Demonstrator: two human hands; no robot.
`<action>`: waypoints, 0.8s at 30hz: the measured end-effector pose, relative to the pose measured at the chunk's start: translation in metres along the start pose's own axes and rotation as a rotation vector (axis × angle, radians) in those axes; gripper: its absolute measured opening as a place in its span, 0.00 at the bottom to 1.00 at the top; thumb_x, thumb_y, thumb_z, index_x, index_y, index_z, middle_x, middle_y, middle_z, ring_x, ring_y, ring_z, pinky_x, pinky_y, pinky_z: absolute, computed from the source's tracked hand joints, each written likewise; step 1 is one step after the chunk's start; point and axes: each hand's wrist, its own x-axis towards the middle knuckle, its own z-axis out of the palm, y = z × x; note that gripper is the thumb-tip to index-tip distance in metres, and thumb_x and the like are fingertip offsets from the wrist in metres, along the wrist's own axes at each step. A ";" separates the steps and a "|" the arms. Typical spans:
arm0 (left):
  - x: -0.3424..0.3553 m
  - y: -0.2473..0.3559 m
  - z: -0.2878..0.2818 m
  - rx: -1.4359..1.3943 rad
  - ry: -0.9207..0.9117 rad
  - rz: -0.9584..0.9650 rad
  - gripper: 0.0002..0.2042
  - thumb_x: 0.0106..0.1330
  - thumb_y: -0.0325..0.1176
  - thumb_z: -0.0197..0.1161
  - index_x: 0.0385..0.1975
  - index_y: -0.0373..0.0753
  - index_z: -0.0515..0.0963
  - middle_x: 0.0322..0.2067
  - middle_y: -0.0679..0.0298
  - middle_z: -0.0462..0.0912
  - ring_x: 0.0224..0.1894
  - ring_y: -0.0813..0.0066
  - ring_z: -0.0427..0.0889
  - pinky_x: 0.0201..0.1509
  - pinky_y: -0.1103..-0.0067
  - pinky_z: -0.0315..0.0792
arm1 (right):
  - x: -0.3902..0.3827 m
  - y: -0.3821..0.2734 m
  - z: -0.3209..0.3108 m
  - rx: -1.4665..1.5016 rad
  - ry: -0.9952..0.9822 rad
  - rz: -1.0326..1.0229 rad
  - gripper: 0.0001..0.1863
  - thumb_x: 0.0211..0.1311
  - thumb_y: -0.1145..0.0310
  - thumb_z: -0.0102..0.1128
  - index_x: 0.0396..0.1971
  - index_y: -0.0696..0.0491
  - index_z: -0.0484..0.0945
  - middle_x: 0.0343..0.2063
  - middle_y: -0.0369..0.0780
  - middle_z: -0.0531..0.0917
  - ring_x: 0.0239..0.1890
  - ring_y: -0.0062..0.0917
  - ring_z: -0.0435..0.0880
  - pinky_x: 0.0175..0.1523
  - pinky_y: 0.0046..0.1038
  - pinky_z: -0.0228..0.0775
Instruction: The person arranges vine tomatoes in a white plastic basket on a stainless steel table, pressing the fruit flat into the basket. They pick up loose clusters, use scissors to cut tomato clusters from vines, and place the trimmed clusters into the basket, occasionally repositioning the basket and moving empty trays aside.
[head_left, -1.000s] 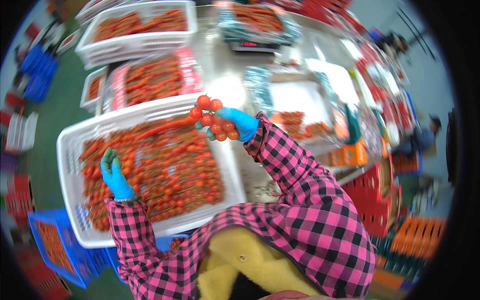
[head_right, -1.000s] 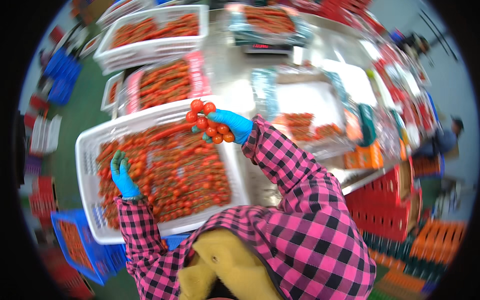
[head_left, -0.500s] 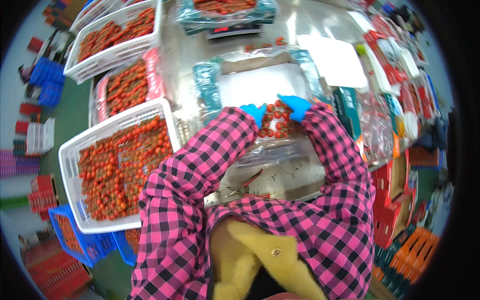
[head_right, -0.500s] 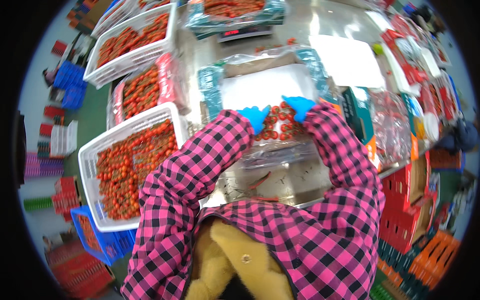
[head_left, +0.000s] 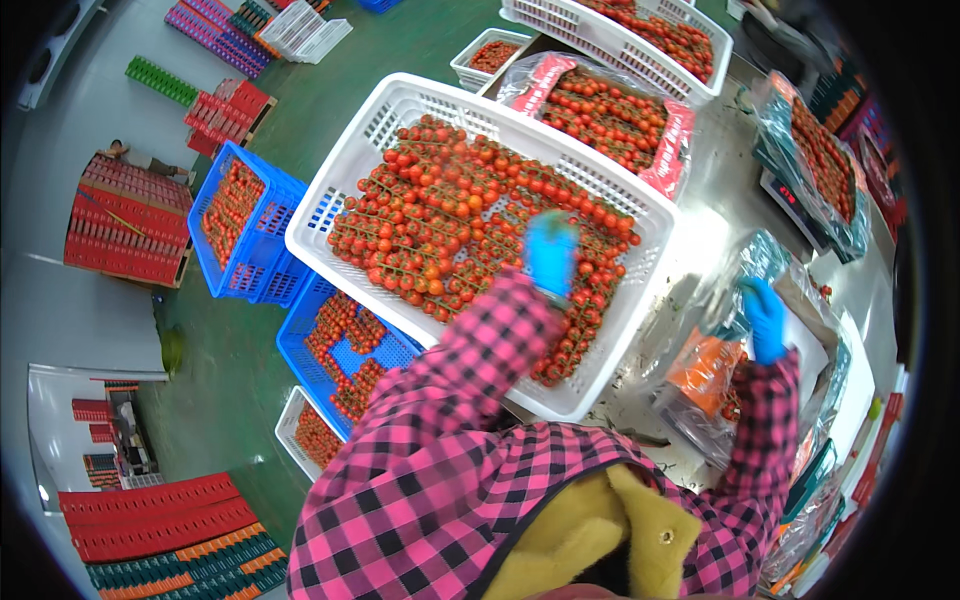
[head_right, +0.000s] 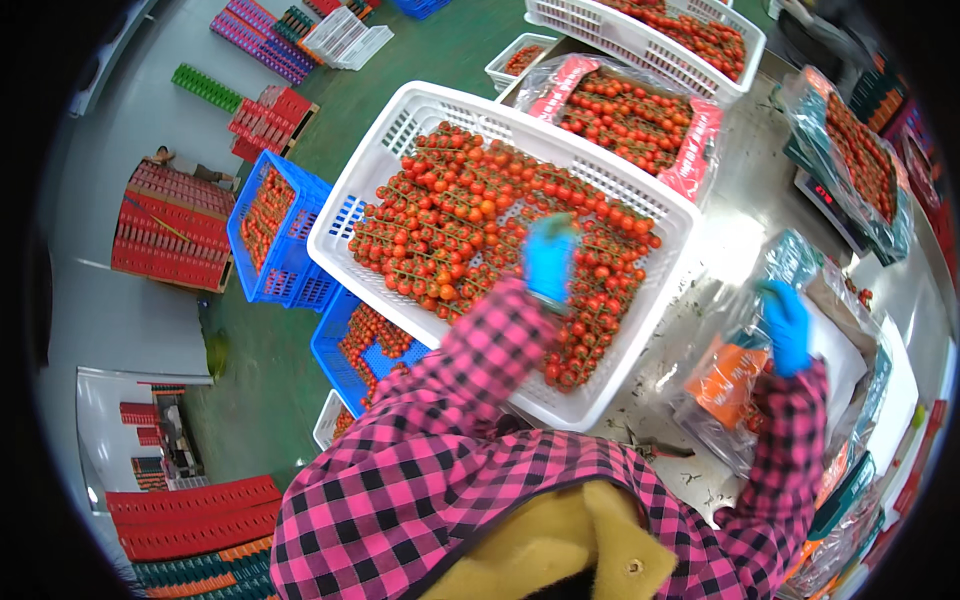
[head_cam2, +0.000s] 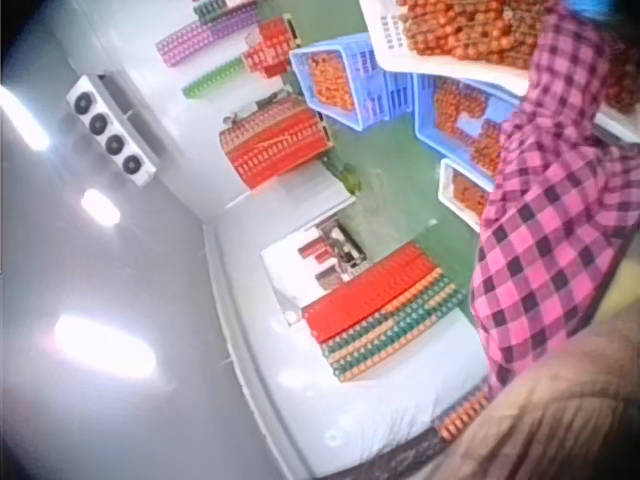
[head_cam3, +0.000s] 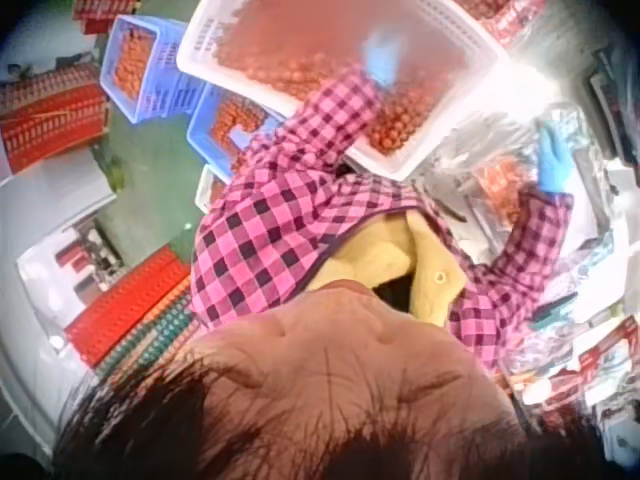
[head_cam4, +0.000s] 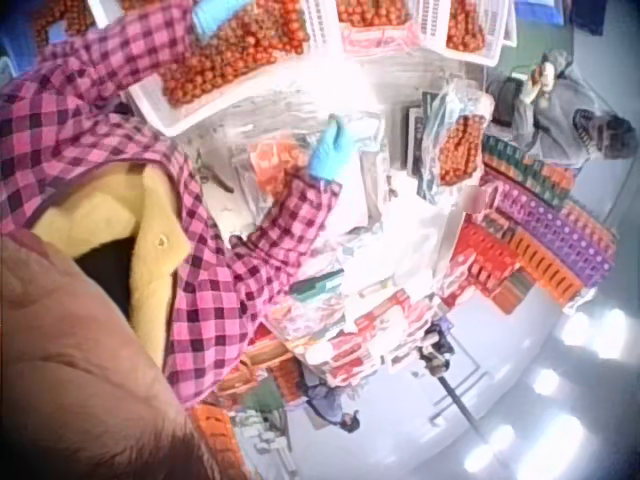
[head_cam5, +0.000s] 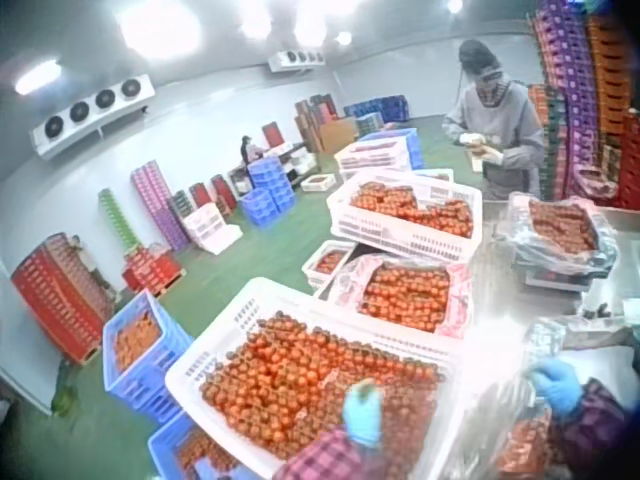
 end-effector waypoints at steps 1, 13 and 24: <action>0.036 -0.007 -0.046 -0.053 0.115 -0.258 0.12 0.49 0.25 0.57 0.36 0.36 0.71 0.28 0.65 0.73 0.24 0.81 0.71 0.23 0.86 0.68 | 0.020 -0.014 0.047 0.047 -0.117 0.102 0.10 0.55 0.71 0.48 0.36 0.56 0.74 0.30 0.38 0.76 0.33 0.21 0.73 0.39 0.20 0.64; 0.239 0.034 -0.169 1.545 0.131 -0.203 0.30 0.43 0.55 0.60 0.42 0.39 0.68 0.41 0.52 0.69 0.43 0.56 0.72 0.42 0.66 0.68 | 0.219 -0.133 0.431 -0.575 -0.482 -0.001 0.20 0.44 0.54 0.54 0.33 0.52 0.74 0.39 0.46 0.73 0.39 0.37 0.74 0.43 0.34 0.68; 0.219 0.014 -0.178 -0.533 -0.024 -0.099 0.19 0.53 0.24 0.47 0.47 0.38 0.66 0.41 0.58 0.72 0.40 0.69 0.74 0.41 0.76 0.71 | 0.202 -0.113 0.393 0.399 -0.454 0.329 0.07 0.47 0.64 0.52 0.25 0.50 0.72 0.23 0.36 0.72 0.26 0.28 0.71 0.31 0.31 0.66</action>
